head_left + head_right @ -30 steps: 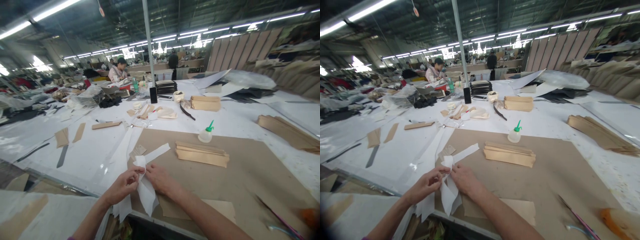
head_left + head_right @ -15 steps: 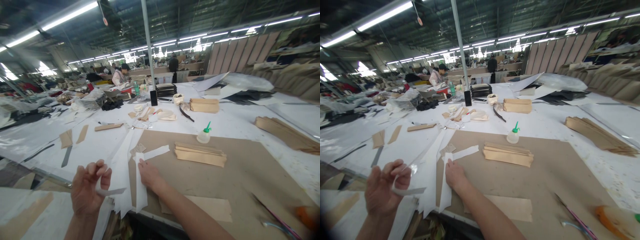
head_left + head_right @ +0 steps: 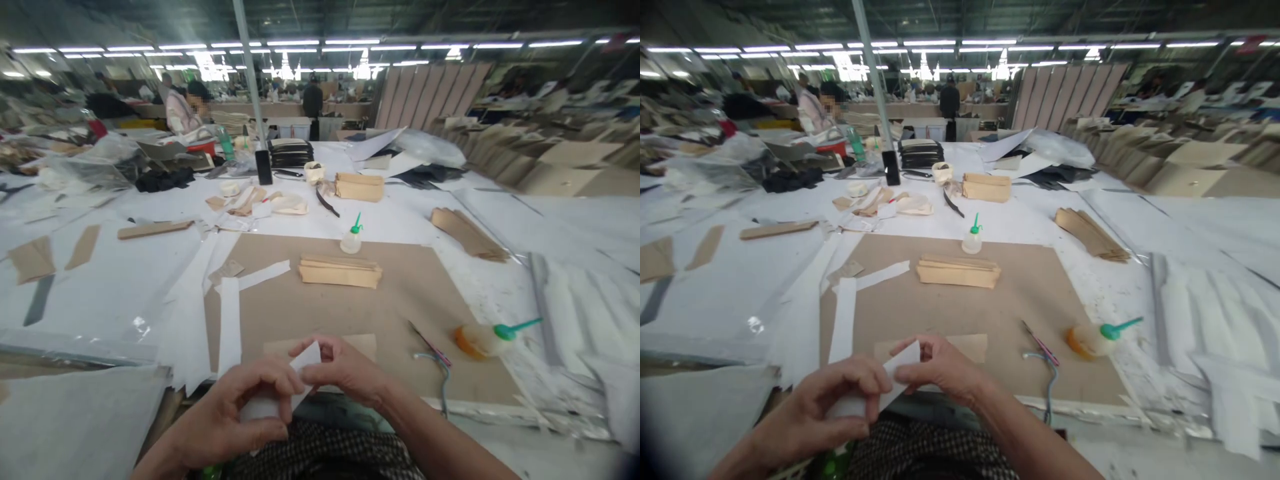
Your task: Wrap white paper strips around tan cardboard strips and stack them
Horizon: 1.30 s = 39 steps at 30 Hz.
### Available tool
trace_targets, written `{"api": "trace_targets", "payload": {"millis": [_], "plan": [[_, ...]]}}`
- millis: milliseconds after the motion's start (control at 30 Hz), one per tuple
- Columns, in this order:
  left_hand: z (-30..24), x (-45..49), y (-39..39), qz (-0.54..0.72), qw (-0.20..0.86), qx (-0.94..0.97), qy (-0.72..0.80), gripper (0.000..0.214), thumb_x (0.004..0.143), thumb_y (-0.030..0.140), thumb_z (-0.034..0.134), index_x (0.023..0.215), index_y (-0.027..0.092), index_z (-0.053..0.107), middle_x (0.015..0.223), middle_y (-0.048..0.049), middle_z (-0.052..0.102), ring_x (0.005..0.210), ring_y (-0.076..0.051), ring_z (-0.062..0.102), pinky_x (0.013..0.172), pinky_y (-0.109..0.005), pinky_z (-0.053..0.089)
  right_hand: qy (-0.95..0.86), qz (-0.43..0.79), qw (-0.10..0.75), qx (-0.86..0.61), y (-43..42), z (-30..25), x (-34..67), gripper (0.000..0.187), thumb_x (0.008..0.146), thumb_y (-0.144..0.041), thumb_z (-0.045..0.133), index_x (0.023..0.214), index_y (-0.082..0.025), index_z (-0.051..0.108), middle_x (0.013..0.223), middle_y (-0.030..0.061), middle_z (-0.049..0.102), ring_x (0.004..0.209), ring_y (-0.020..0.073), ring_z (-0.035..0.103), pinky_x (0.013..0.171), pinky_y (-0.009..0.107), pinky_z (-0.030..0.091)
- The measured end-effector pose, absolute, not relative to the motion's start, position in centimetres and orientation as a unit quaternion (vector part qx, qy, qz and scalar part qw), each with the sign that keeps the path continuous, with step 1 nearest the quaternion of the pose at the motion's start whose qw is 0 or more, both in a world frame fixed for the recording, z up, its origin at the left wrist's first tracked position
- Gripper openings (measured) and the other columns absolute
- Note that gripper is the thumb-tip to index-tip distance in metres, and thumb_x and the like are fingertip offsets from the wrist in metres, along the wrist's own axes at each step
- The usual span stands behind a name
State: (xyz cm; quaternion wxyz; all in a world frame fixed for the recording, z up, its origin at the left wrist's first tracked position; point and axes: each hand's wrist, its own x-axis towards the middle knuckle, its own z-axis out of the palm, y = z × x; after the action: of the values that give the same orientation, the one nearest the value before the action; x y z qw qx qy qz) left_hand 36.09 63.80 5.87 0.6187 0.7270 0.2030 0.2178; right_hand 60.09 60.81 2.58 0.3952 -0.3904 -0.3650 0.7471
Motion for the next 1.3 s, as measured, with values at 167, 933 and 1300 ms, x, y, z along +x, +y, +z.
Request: {"api": "trace_targets", "payload": {"millis": [167,933,1300], "plan": [[2.0,39.6,60.5,0.129,0.652,0.682,0.304,0.063,0.075,0.029,0.08,0.134,0.03,0.058,0.153,-0.0091,0.045,0.137,-0.032,0.045,0.099,-0.036,0.048,-0.32,0.673,0.452,-0.491,54.0,1.2,63.7,0.032,0.068,-0.03,0.089,0.087,-0.017,0.067,0.076,-0.002,0.067,0.069,0.0117,0.059,0.066,0.021,0.045],[-0.2,40.0,63.6,0.107,0.35,0.676,0.64,0.054,0.075,0.073,0.06,0.102,0.026,0.067,0.07,0.0027,0.072,0.06,-0.021,0.067,0.048,-0.026,0.041,-0.48,0.456,0.343,-0.666,57.2,-0.1,72.2,0.011,0.081,-0.016,0.069,0.091,-0.018,0.072,0.074,-0.0042,0.064,0.07,0.0112,0.058,0.064,0.021,0.042],[-0.1,40.2,65.2,0.061,0.293,0.704,0.644,0.049,0.077,0.069,0.059,0.101,0.027,0.069,0.064,0.003,0.068,0.057,-0.02,0.065,0.056,-0.027,0.045,-0.528,0.397,0.271,-0.7,58.4,-0.2,72.0,0.013,0.077,-0.011,0.075,0.087,-0.019,0.071,0.065,-0.0068,0.061,0.063,0.0107,0.056,0.06,0.022,0.036]]}}
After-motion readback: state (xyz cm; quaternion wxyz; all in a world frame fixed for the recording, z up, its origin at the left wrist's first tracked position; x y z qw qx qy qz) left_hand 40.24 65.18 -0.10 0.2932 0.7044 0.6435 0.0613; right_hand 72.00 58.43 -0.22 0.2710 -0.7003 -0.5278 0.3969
